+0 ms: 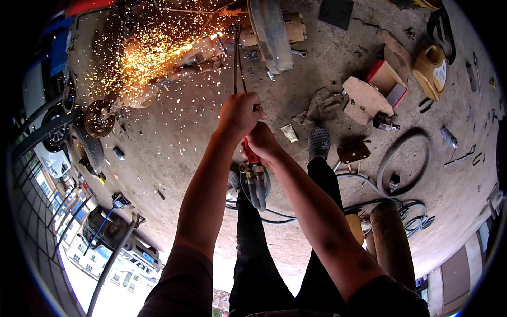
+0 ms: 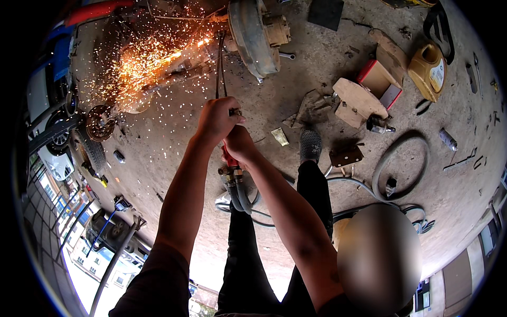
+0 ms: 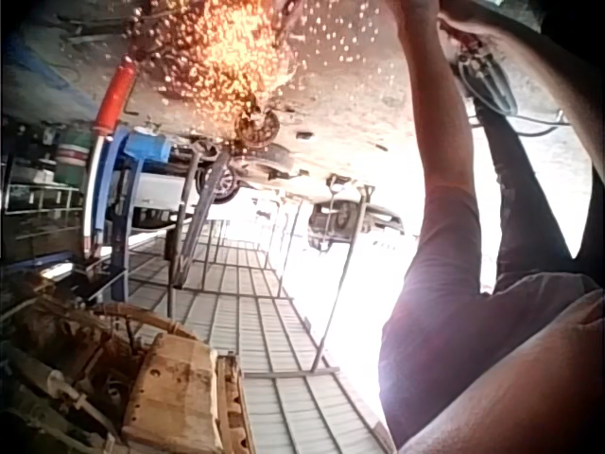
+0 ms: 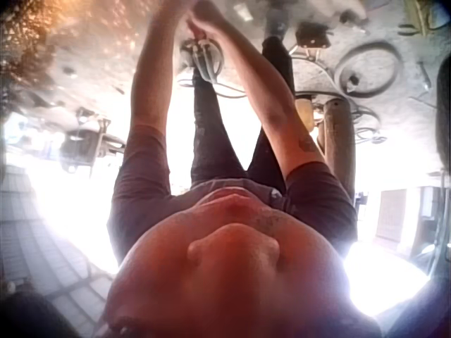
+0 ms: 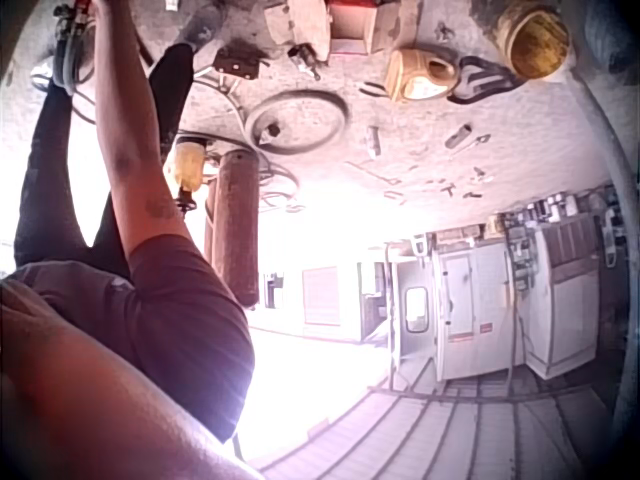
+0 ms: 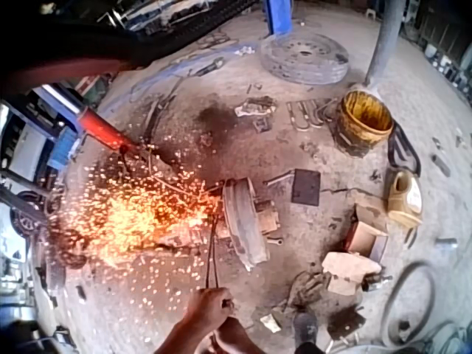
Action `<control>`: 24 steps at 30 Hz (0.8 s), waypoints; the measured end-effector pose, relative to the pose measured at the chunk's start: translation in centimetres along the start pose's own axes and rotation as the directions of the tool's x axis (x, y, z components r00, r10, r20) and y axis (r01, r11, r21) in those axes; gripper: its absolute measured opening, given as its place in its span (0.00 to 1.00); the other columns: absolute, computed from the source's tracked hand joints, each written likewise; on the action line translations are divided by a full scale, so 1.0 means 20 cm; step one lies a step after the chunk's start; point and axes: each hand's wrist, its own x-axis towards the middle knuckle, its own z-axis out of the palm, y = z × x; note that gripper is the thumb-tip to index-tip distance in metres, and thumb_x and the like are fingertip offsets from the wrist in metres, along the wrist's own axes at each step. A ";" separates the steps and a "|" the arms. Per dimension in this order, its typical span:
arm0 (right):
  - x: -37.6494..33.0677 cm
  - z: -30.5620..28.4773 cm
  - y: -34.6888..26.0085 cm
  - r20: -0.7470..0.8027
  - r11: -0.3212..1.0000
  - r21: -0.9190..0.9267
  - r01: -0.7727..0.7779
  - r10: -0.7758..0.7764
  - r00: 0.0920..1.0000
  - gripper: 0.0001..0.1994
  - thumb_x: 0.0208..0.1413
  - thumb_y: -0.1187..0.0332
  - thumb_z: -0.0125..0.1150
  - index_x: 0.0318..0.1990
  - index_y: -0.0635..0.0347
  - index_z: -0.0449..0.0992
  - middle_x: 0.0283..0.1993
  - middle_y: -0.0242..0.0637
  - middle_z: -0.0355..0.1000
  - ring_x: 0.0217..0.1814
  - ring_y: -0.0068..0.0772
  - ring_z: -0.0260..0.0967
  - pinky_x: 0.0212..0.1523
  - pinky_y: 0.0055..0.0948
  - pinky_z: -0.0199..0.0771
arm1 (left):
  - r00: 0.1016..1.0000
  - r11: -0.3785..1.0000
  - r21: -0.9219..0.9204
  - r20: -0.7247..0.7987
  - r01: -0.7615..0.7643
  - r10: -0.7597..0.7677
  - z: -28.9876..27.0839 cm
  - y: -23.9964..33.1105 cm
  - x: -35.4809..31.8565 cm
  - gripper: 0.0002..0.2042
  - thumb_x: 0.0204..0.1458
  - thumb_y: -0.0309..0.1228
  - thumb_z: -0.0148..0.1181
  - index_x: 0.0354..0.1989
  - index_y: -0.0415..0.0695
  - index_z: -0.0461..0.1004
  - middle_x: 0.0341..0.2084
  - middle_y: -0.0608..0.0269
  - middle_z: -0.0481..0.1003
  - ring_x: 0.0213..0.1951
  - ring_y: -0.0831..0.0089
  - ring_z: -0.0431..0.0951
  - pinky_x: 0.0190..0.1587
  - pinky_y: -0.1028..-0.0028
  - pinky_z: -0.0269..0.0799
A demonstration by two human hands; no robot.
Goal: The person uses a handheld cutting torch to cut a metal axle assembly in a workshop. They ignite the torch, direct the flame to the metal, and cut through the component while sparks fly. After finishing the cut, the person walks across the workshop floor and picks up a yellow electrical plug.
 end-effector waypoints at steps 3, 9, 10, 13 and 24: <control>0.00 0.01 -0.01 -0.011 1.000 -0.013 0.009 -0.009 1.000 0.10 0.68 0.63 0.49 0.38 0.61 0.66 0.20 0.34 0.62 0.15 0.27 0.63 0.14 0.31 0.65 | 1.000 0.999 0.029 0.001 0.028 -0.028 0.01 -0.01 0.00 0.17 0.37 0.30 0.77 0.36 0.39 0.80 0.34 0.50 0.82 0.39 0.52 0.83 0.42 0.62 0.78; 0.00 0.01 -0.01 -0.008 1.000 0.001 0.024 -0.024 1.000 0.10 0.67 0.64 0.50 0.37 0.62 0.67 0.20 0.35 0.63 0.14 0.27 0.62 0.14 0.32 0.65 | 1.000 1.000 0.021 0.003 0.022 -0.022 0.02 -0.02 0.01 0.18 0.38 0.31 0.77 0.38 0.40 0.80 0.35 0.50 0.82 0.40 0.53 0.84 0.43 0.63 0.78; 0.00 0.01 -0.01 -0.004 0.999 -0.005 0.032 -0.032 0.999 0.10 0.67 0.64 0.50 0.37 0.62 0.68 0.20 0.35 0.63 0.14 0.27 0.62 0.14 0.32 0.65 | 1.000 1.000 0.020 -0.004 0.014 -0.014 0.03 -0.03 0.01 0.18 0.38 0.31 0.77 0.38 0.40 0.81 0.35 0.50 0.82 0.40 0.54 0.84 0.43 0.63 0.78; 0.00 0.01 -0.01 -0.004 0.999 0.002 0.044 -0.044 0.999 0.10 0.67 0.65 0.49 0.36 0.63 0.69 0.20 0.36 0.63 0.15 0.28 0.63 0.15 0.33 0.65 | 1.000 1.000 0.008 -0.021 -0.004 0.004 0.03 -0.03 0.01 0.18 0.38 0.30 0.77 0.38 0.40 0.80 0.35 0.50 0.82 0.39 0.54 0.84 0.43 0.64 0.78; 0.00 -0.01 0.00 -0.008 0.999 0.009 0.030 -0.030 1.000 0.09 0.67 0.67 0.49 0.36 0.63 0.68 0.19 0.36 0.63 0.13 0.29 0.61 0.14 0.34 0.64 | 0.998 0.999 -0.031 -0.048 0.040 -0.042 0.05 -0.02 -0.01 0.17 0.38 0.30 0.77 0.38 0.40 0.80 0.34 0.52 0.82 0.39 0.55 0.84 0.42 0.64 0.78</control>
